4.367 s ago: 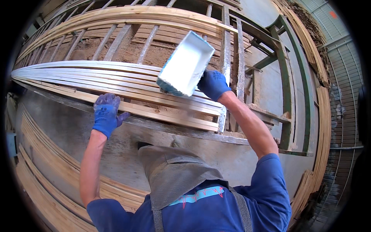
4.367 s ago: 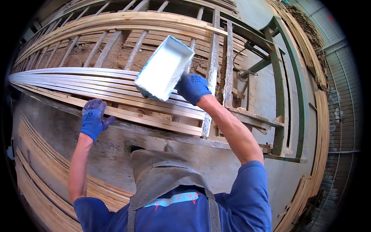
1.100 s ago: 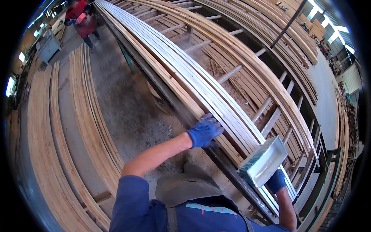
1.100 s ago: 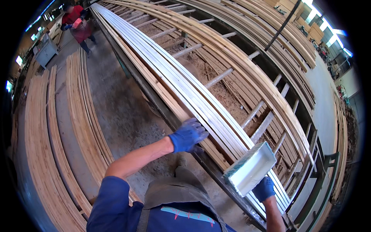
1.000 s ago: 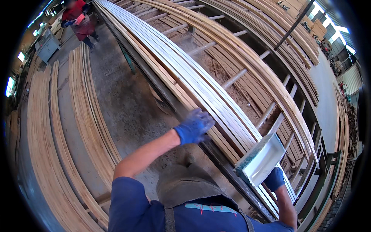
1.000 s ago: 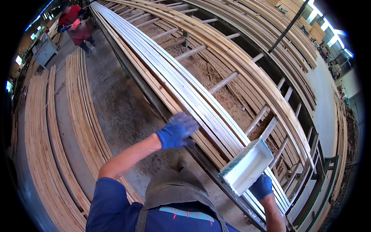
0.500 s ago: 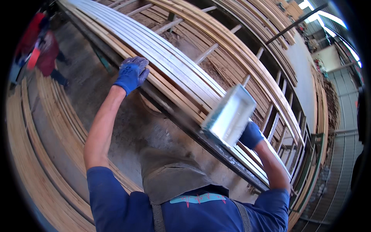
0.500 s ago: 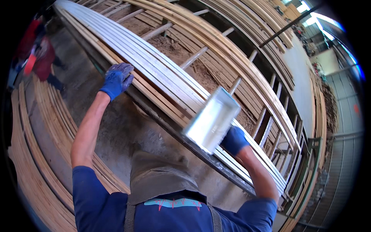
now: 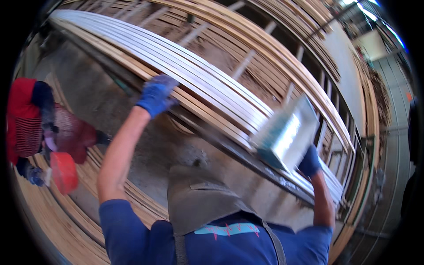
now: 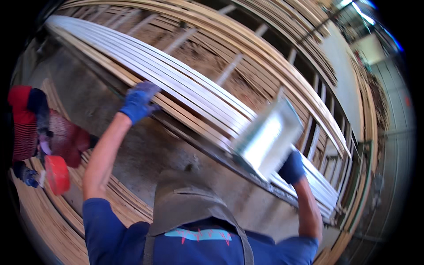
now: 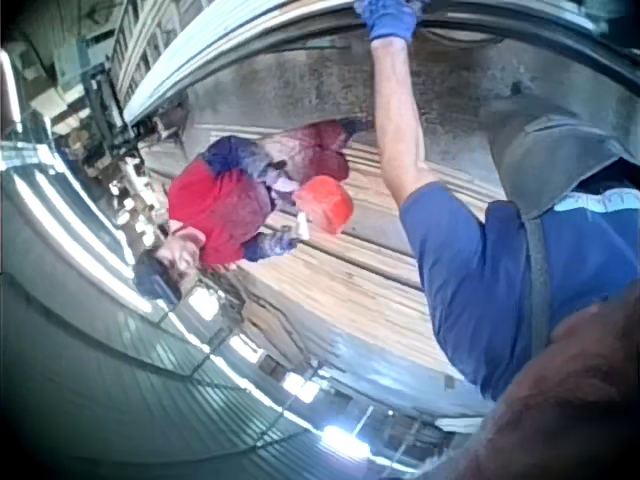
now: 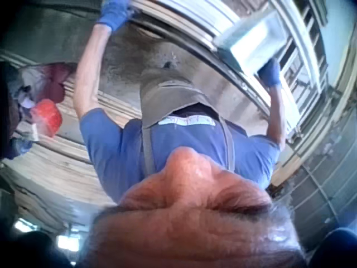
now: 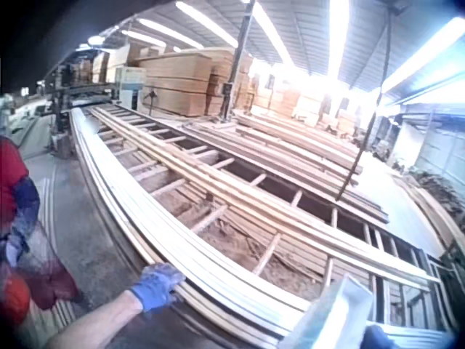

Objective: The person picks up long wooden planks from a pile and places them onto a metal rack. They then use a roller to apply a white substance to the planks. The person repeats this process multiple times, handling the planks one at a time.

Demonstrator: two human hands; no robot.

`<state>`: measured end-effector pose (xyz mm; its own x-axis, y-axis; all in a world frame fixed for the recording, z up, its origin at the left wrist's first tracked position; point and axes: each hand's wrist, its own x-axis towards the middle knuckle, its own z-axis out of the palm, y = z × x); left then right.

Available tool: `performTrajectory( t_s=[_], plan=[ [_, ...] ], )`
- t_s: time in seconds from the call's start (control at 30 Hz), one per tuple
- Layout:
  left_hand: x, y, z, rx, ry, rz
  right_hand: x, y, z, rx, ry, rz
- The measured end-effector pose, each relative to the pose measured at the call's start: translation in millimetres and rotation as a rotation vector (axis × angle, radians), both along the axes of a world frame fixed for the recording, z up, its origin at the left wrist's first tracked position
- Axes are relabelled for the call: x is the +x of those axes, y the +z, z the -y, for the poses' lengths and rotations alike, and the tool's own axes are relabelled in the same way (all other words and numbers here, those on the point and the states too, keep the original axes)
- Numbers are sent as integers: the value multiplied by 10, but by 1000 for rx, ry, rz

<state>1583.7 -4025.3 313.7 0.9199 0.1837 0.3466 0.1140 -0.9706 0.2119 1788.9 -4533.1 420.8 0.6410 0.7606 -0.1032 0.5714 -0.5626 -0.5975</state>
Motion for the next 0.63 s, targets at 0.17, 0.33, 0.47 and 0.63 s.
performTrajectory(
  t_s=[0.17, 0.33, 0.47, 0.63],
  plan=[
    [-99, 137, -63, 2, 82, -197, 32, -12, -41, -361, 186, 295],
    [-132, 146, -268, 66, -51, -202, -116, -297, -1160, -291, 231, 261],
    [-271, 115, -931, 22, -184, -25, -288, -16, -2524, -469, 372, 342],
    [-723, 230, -2213, -151, -62, 27, -666, -1, -4165, -414, 508, 384]
  ],
)
